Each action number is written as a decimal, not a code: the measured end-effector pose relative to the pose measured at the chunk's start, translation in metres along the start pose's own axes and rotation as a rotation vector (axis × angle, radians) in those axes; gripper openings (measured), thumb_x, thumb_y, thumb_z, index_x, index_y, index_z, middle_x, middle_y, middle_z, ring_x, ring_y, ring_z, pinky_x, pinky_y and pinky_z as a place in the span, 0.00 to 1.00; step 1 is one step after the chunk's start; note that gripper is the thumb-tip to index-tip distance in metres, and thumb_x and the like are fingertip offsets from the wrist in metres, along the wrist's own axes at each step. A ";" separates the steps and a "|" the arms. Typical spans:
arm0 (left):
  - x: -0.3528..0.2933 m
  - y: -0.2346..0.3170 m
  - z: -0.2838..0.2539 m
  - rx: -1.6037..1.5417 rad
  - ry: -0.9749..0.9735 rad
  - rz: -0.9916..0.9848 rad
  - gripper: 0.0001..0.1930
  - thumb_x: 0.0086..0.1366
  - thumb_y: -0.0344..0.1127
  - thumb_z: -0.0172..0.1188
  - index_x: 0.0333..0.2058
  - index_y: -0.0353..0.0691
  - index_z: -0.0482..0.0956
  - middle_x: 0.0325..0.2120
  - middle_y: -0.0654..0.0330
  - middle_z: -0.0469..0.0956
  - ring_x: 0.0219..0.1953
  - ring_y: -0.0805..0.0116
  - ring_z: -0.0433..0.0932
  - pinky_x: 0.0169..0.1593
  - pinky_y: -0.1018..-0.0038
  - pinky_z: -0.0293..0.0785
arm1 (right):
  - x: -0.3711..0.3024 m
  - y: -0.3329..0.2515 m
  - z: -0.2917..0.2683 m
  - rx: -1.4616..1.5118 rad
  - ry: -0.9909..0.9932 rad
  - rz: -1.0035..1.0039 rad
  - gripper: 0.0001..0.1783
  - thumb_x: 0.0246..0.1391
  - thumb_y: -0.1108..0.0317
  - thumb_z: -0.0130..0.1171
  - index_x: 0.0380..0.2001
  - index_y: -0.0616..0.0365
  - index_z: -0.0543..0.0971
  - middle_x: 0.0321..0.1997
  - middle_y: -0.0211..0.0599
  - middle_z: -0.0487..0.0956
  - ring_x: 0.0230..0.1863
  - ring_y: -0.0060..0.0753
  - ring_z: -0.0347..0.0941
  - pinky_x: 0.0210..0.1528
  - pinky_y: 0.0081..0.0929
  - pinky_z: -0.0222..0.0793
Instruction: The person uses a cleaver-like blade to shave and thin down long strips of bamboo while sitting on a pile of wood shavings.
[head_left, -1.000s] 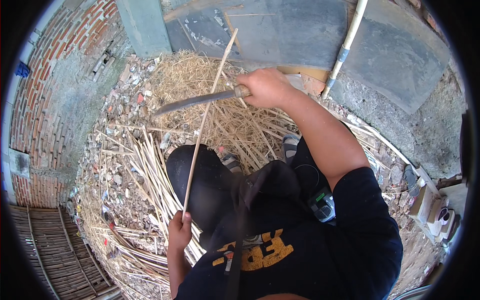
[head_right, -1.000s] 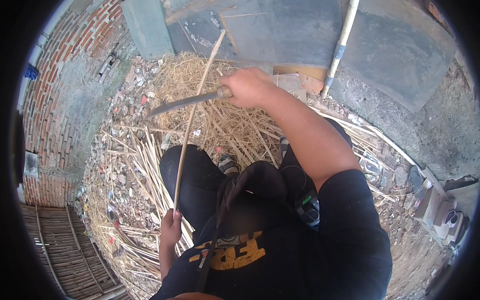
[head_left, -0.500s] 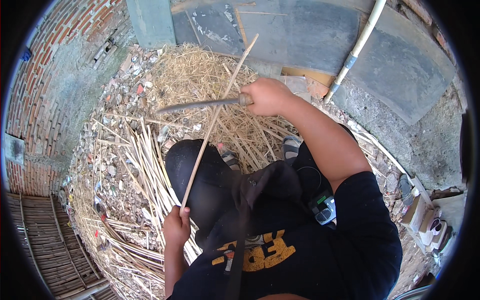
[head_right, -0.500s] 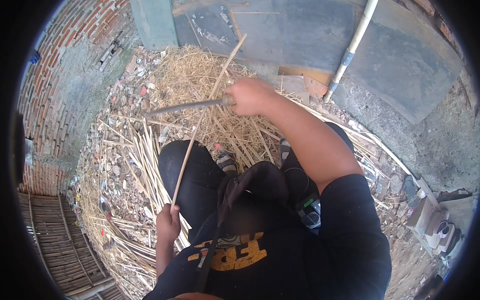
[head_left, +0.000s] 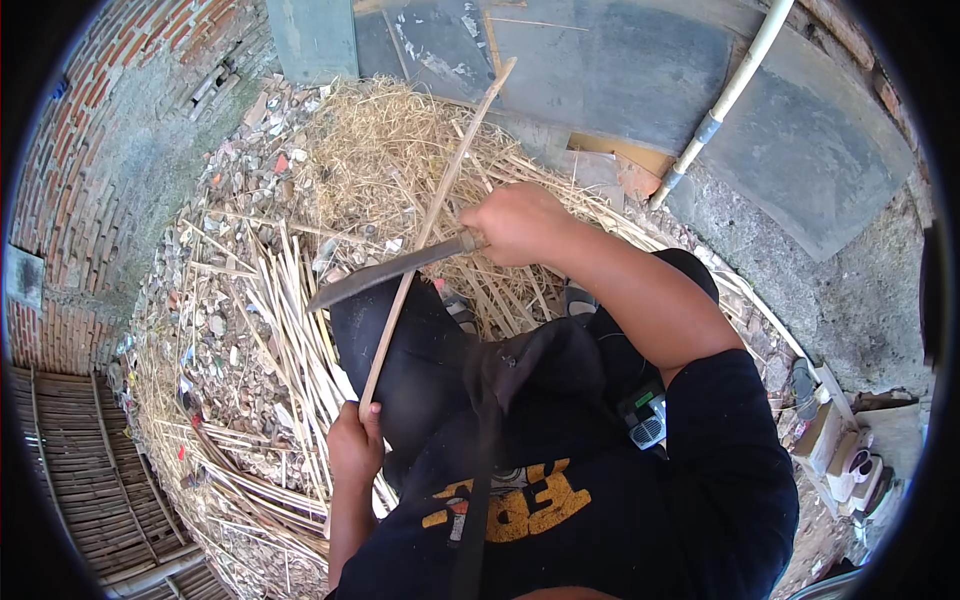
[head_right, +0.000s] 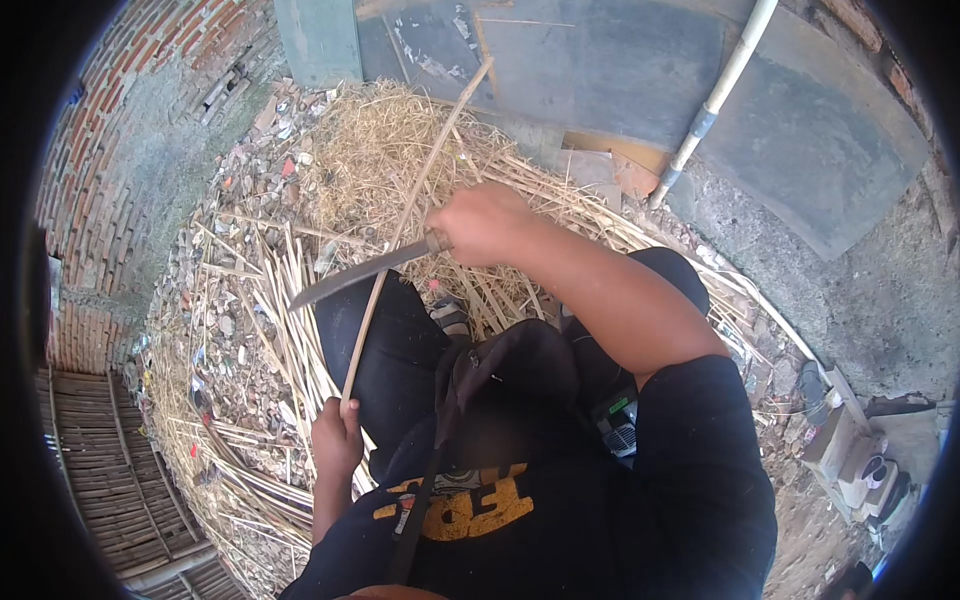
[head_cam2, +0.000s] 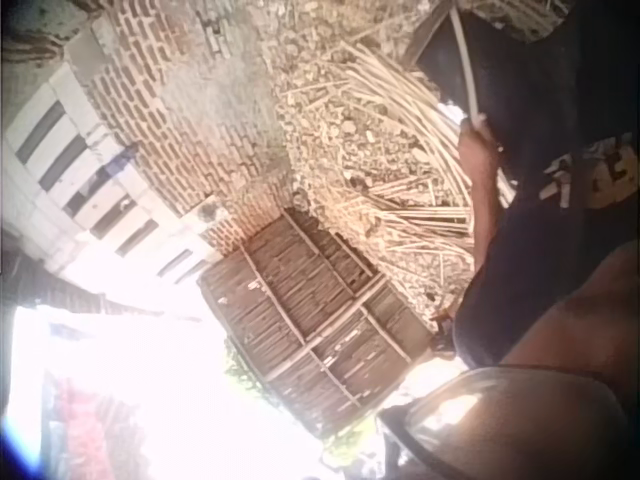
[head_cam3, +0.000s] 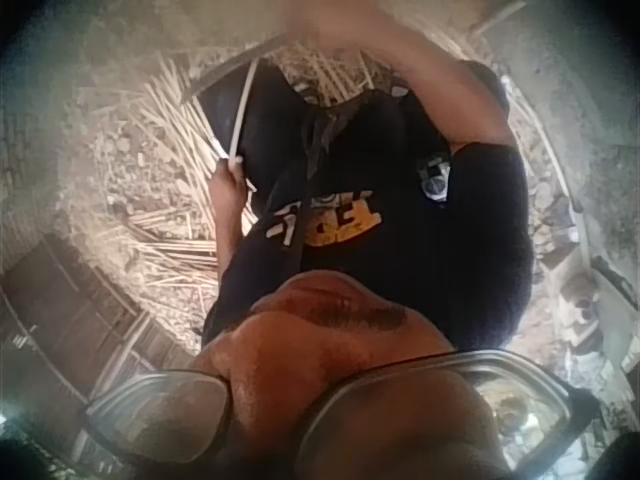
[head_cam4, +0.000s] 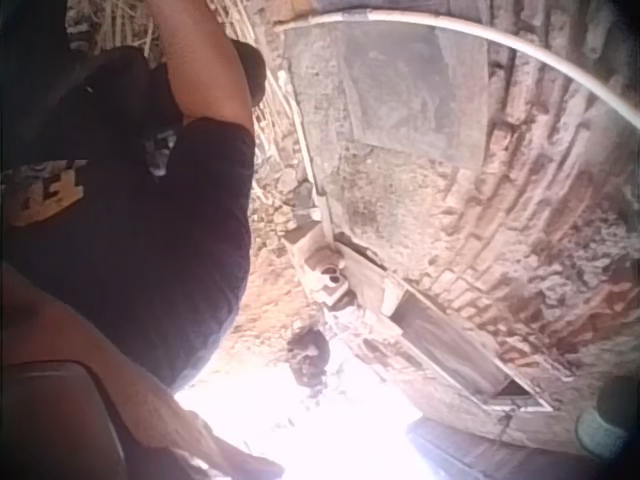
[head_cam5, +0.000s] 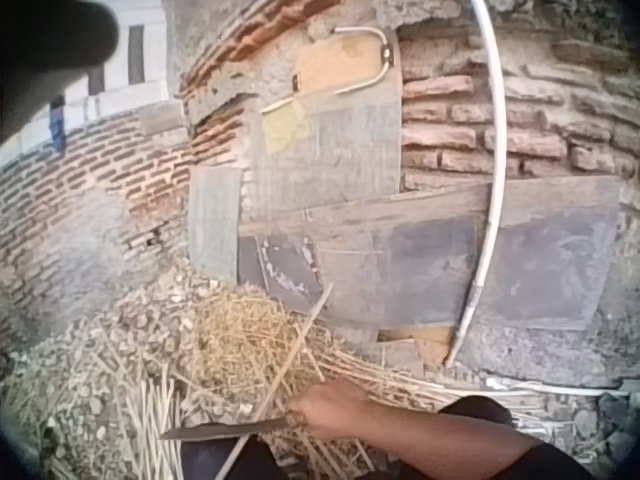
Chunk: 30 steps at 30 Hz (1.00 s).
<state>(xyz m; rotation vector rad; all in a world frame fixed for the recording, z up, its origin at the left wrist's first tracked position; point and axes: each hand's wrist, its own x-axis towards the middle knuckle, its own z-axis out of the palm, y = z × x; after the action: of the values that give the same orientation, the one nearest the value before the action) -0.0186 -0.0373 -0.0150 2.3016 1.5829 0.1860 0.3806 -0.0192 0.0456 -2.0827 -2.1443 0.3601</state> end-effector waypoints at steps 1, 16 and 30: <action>0.001 0.000 0.003 -0.006 0.026 0.028 0.24 0.73 0.52 0.54 0.27 0.35 0.70 0.19 0.40 0.76 0.26 0.33 0.76 0.31 0.46 0.69 | 0.000 0.001 0.002 -0.019 0.026 -0.026 0.17 0.45 0.67 0.63 0.42 0.50 0.83 0.29 0.43 0.83 0.35 0.54 0.82 0.39 0.48 0.78; 0.006 -0.008 0.014 0.024 0.067 0.058 0.23 0.72 0.52 0.56 0.28 0.36 0.70 0.20 0.41 0.76 0.26 0.35 0.77 0.30 0.47 0.70 | 0.011 0.029 0.001 0.171 0.102 0.163 0.13 0.49 0.67 0.61 0.40 0.48 0.83 0.31 0.43 0.84 0.37 0.48 0.83 0.40 0.47 0.78; 0.012 -0.010 -0.006 -0.085 -0.048 0.085 0.24 0.74 0.52 0.53 0.28 0.34 0.71 0.18 0.42 0.74 0.25 0.36 0.76 0.29 0.51 0.69 | 0.003 0.025 -0.012 0.109 -0.020 0.159 0.15 0.57 0.57 0.61 0.41 0.55 0.82 0.38 0.43 0.84 0.42 0.48 0.82 0.46 0.47 0.78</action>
<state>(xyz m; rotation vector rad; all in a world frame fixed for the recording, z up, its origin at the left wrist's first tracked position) -0.0242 -0.0219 -0.0142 2.2925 1.4276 0.2130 0.4079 -0.0147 0.0500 -2.2010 -1.9271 0.5051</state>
